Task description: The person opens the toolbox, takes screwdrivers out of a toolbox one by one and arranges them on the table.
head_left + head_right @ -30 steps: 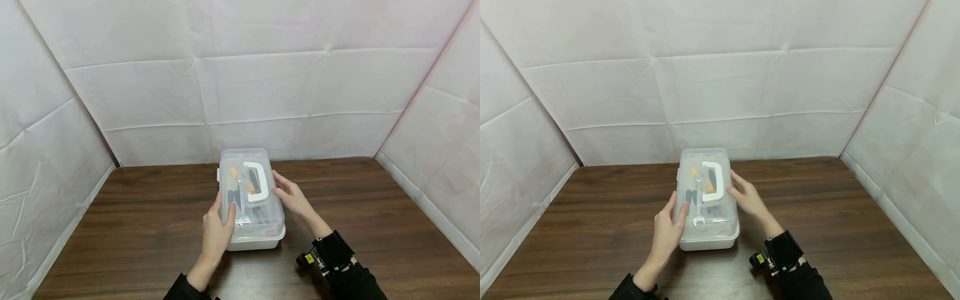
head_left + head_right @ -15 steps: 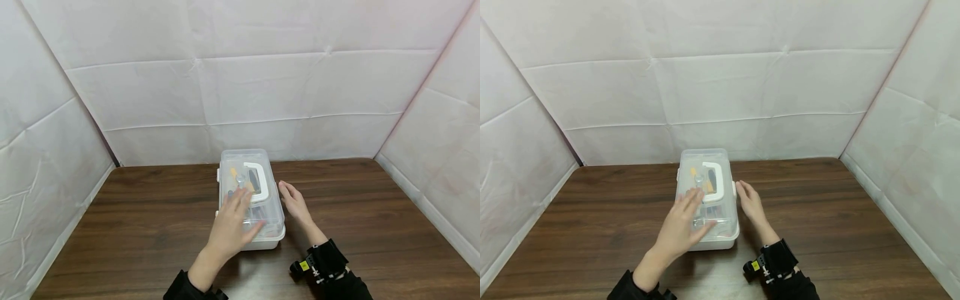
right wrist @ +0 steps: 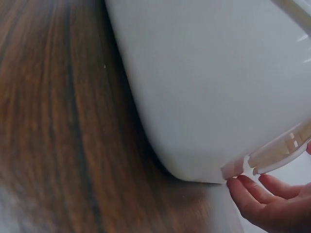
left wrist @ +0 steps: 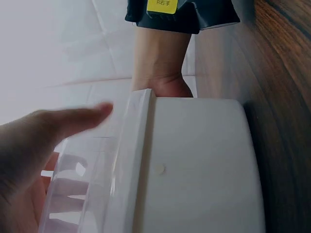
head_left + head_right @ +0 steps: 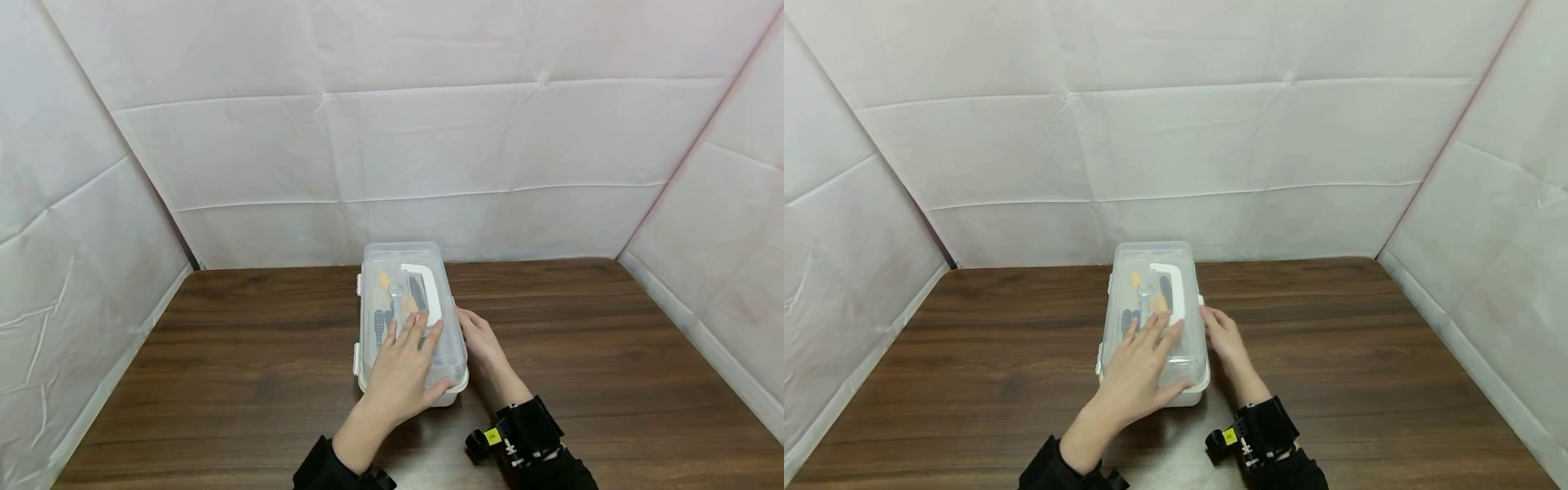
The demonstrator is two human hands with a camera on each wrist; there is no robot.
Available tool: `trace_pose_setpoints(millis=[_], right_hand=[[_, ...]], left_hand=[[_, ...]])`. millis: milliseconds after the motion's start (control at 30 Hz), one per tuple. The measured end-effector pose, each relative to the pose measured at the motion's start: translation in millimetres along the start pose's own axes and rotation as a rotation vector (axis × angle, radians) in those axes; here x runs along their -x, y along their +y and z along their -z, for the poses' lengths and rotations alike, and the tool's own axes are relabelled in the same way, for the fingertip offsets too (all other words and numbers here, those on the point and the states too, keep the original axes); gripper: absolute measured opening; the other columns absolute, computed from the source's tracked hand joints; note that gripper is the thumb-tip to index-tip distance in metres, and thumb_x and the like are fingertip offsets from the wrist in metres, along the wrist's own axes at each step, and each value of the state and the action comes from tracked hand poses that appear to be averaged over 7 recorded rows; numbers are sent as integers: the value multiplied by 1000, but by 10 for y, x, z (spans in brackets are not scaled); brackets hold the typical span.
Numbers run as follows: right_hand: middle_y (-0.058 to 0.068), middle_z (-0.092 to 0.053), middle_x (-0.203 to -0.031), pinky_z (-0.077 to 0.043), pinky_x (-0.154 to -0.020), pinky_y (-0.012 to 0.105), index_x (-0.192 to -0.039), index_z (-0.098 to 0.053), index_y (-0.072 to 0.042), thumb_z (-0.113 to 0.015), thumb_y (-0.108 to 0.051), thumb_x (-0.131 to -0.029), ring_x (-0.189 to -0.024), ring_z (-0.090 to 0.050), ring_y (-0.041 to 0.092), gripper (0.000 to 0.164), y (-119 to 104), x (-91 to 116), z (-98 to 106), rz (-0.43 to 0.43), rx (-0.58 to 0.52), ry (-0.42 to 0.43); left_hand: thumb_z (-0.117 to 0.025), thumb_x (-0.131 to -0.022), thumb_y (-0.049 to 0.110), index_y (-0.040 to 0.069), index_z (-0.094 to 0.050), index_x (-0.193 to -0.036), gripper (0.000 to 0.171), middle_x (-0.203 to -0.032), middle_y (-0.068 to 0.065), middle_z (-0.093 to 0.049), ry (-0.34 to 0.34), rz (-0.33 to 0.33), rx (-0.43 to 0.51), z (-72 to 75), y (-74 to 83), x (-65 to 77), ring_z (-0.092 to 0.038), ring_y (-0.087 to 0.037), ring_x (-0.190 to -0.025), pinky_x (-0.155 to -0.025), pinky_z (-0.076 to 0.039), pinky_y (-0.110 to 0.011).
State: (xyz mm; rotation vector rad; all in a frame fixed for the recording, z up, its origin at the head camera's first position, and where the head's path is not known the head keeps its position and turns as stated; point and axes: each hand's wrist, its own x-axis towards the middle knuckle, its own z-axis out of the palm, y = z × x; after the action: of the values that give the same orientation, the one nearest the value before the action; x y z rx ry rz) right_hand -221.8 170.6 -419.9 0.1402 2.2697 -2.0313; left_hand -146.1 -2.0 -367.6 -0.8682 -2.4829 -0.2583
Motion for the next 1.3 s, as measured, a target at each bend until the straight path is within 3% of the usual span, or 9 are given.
trace_pose_setpoints(millis=[200,367,533,700,967,1133,1300], right_hand=[[10,-54,-104,-45,-71,26,-127,-39,7,-43,-19,-93,-82,-56,9,43,17,3,30,-9,-188,20],[1,-55,-95,-45,-72,25,-129,-33,9,-43,-13,-93,-81,-56,9,44,60,-15,32,-35,-366,-8],[-1,-56,-93,-44,-72,25,-130,-32,8,-45,-14,-93,-81,-55,9,45,80,-44,11,-53,-417,0],[1,-55,-89,-44,-66,22,-126,-39,4,-50,-13,-91,-73,-55,8,41,14,-33,-2,-20,-326,67],[19,-55,-105,-46,-68,24,-126,-43,2,-53,-23,-89,-77,-56,11,45,-79,8,30,48,7,123],[24,-54,-106,-49,-73,32,-126,-41,5,-47,-19,-92,-79,-60,18,42,-68,29,82,65,19,117],[19,-57,-90,-50,-63,25,-123,-43,10,-39,-7,-92,-63,-59,11,36,-34,21,113,85,0,124]], left_hand=[[-68,-70,48,4,-50,-123,72,-124,-13,-50,12,-14,3,-19,18,-2,-44,-29,-117,-96,-31,-44],[-69,-70,44,2,-53,-120,66,-120,-11,-54,40,-28,50,-26,30,24,-47,-27,-114,-96,-32,-40],[-70,-69,41,1,-55,-117,64,-116,-10,-56,82,-26,93,-36,33,44,-48,-27,-112,-97,-31,-38],[-72,-67,40,1,-56,-115,64,-114,-11,-57,110,-23,115,-38,23,51,-49,-27,-111,-96,-32,-38],[-74,-64,39,2,-58,-113,64,-111,-11,-59,135,-10,130,-36,8,53,-51,-26,-109,-95,-33,-37],[-75,-62,40,1,-58,-112,65,-110,-12,-59,164,1,177,-12,-14,59,-52,-27,-108,-94,-34,-38],[-76,-62,39,0,-58,-113,66,-112,-12,-58,205,33,240,71,-48,68,-53,-26,-107,-93,-36,-38]])
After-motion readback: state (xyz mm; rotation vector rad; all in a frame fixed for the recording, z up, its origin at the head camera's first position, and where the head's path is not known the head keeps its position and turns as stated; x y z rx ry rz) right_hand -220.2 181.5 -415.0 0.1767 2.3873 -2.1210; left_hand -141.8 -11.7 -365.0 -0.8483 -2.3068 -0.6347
